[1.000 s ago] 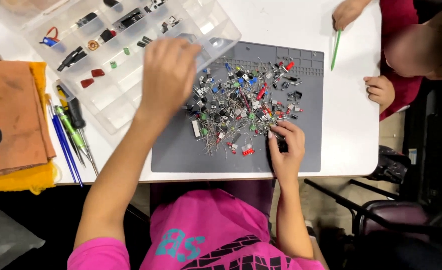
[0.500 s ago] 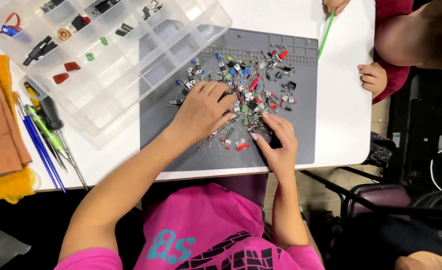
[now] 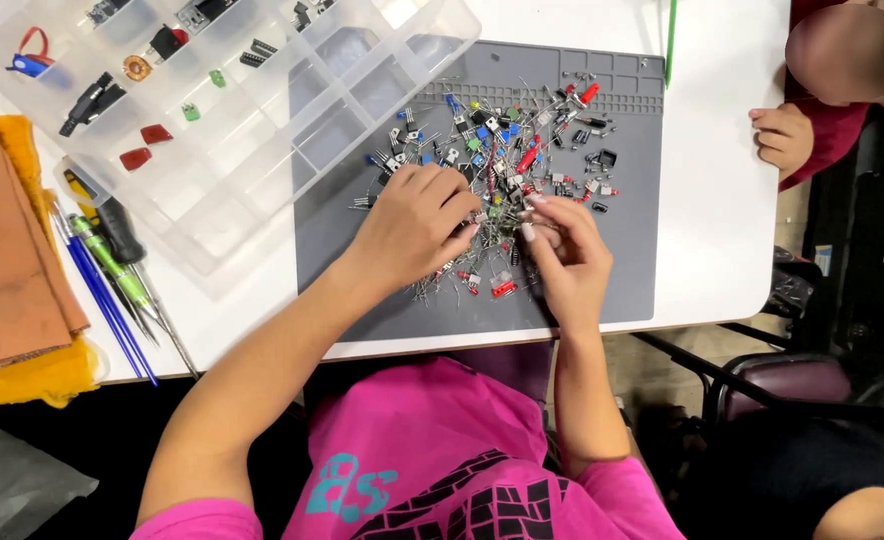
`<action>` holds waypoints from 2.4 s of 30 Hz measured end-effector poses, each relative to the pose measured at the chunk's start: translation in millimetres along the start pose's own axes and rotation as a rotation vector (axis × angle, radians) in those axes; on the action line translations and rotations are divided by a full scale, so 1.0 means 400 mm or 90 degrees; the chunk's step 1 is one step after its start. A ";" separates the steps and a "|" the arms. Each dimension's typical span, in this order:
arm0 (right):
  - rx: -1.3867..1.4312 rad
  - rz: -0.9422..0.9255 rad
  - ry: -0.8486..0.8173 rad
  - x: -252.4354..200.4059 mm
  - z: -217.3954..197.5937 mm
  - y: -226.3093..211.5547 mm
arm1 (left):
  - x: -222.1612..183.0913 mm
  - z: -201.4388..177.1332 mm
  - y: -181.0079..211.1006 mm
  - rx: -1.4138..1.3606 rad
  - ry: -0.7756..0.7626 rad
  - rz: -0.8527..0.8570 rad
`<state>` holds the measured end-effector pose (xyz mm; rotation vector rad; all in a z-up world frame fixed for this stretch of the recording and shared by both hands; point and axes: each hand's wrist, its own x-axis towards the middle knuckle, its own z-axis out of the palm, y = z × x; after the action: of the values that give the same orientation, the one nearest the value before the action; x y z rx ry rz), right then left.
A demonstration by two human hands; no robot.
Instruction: Sorting various small electronic components like LEDs and transistors from a pile into a partitioned plastic storage box.
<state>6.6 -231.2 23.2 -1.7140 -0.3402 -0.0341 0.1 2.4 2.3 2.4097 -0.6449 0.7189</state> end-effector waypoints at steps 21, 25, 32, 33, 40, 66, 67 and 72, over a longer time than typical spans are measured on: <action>0.281 0.147 -0.125 0.026 0.061 -0.064 | 0.018 -0.022 0.033 -0.081 0.071 0.021; 0.270 0.144 -0.100 0.025 0.029 -0.065 | 0.030 -0.043 0.036 -0.103 0.091 0.001; 0.044 0.046 -0.022 -0.014 -0.037 -0.004 | 0.031 -0.047 0.032 -0.104 0.158 -0.046; -0.029 0.013 -0.012 -0.016 -0.040 -0.011 | 0.033 -0.051 0.029 -0.095 0.177 -0.046; -0.219 -0.155 -0.001 -0.027 -0.055 -0.027 | 0.025 -0.066 -0.040 -0.042 0.252 -0.096; -0.286 -0.067 0.093 -0.042 -0.135 -0.014 | 0.026 -0.194 -0.393 0.303 0.002 -0.444; -0.289 -0.058 0.107 -0.038 -0.133 -0.011 | 0.025 -0.193 -0.395 0.296 -0.007 -0.431; -0.285 -0.086 0.101 -0.036 -0.134 -0.005 | -0.006 -0.190 -0.378 0.364 0.011 -0.389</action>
<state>1.5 -285.9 31.5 -2.1120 -0.3477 -0.3674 58.0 161.4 1.4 2.8736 0.3673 0.7122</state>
